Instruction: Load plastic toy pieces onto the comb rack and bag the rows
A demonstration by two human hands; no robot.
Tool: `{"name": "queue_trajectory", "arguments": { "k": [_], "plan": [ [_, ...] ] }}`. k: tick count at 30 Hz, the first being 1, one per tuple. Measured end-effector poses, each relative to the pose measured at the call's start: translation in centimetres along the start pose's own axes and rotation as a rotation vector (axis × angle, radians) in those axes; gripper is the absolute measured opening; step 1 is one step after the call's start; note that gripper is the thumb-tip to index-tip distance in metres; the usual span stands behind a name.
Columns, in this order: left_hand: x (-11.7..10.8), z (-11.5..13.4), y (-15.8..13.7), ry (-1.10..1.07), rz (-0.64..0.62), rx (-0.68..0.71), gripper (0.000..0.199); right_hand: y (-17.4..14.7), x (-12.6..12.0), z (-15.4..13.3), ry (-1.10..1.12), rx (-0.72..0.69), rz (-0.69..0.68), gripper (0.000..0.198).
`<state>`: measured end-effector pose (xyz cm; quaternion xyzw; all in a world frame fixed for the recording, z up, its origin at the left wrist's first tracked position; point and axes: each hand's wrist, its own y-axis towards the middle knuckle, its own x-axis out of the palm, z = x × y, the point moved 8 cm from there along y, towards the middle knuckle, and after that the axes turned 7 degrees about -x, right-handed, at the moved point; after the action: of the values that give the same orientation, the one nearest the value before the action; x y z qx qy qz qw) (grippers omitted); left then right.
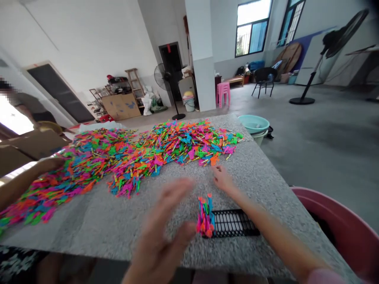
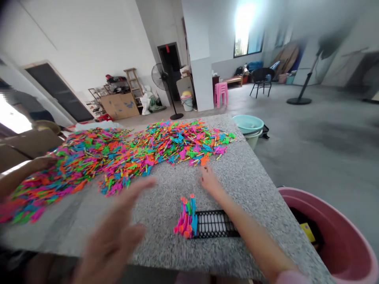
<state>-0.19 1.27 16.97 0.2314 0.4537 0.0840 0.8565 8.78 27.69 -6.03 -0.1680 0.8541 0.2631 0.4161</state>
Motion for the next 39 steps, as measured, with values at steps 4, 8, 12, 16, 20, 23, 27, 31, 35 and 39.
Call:
{"name": "queue_trajectory", "arguments": {
  "k": [4, 8, 12, 16, 20, 23, 27, 31, 35, 39],
  "plan": [
    [9.9, -3.9, -0.6, 0.083, -0.287, 0.236, 0.057, 6.5, 3.2, -1.7, -0.205, -0.018, -0.015, 0.059],
    [14.8, -7.2, -3.0, 0.213, -0.236, 0.416, 0.054, 7.4, 5.5, -0.9, -0.247, -0.024, -0.057, 0.047],
    [15.5, -7.8, -3.0, 0.264, -0.185, 0.309, 0.037, 3.1, 4.7, 1.3, -0.233, -0.251, -0.118, 0.031],
    [15.2, -7.4, -1.8, 0.261, -0.114, 0.121, 0.036, -2.4, 1.8, 3.6, -0.156, -0.384, -0.166, 0.038],
    [15.4, -7.2, -1.6, 0.188, -0.224, 0.086, 0.06, -4.6, -1.9, 5.0, -0.08, -0.159, -0.042, 0.027],
    [15.2, -7.5, -1.5, 0.136, -0.259, 0.077, 0.048, -4.4, -3.1, 5.7, -0.083, 0.162, 0.011, 0.022],
    [14.8, -8.0, -1.2, 0.086, -0.253, 0.096, 0.028, -3.7, -2.8, 6.8, 0.048, 0.456, -0.051, 0.027],
    [14.3, -8.4, -1.2, 0.05, -0.262, 0.132, 0.03, -5.5, -2.5, 7.1, 0.26, 0.491, -0.114, 0.006],
    [13.8, -7.6, -1.2, 0.11, -0.267, 0.182, 0.026, -11.0, -1.4, 4.3, 0.586, 0.43, -0.149, 0.011],
    [13.9, -6.6, -0.9, 0.272, -0.252, 0.179, 0.02, -14.9, -0.4, 0.7, 0.983, 0.351, -0.083, 0.012]
  ]
}}
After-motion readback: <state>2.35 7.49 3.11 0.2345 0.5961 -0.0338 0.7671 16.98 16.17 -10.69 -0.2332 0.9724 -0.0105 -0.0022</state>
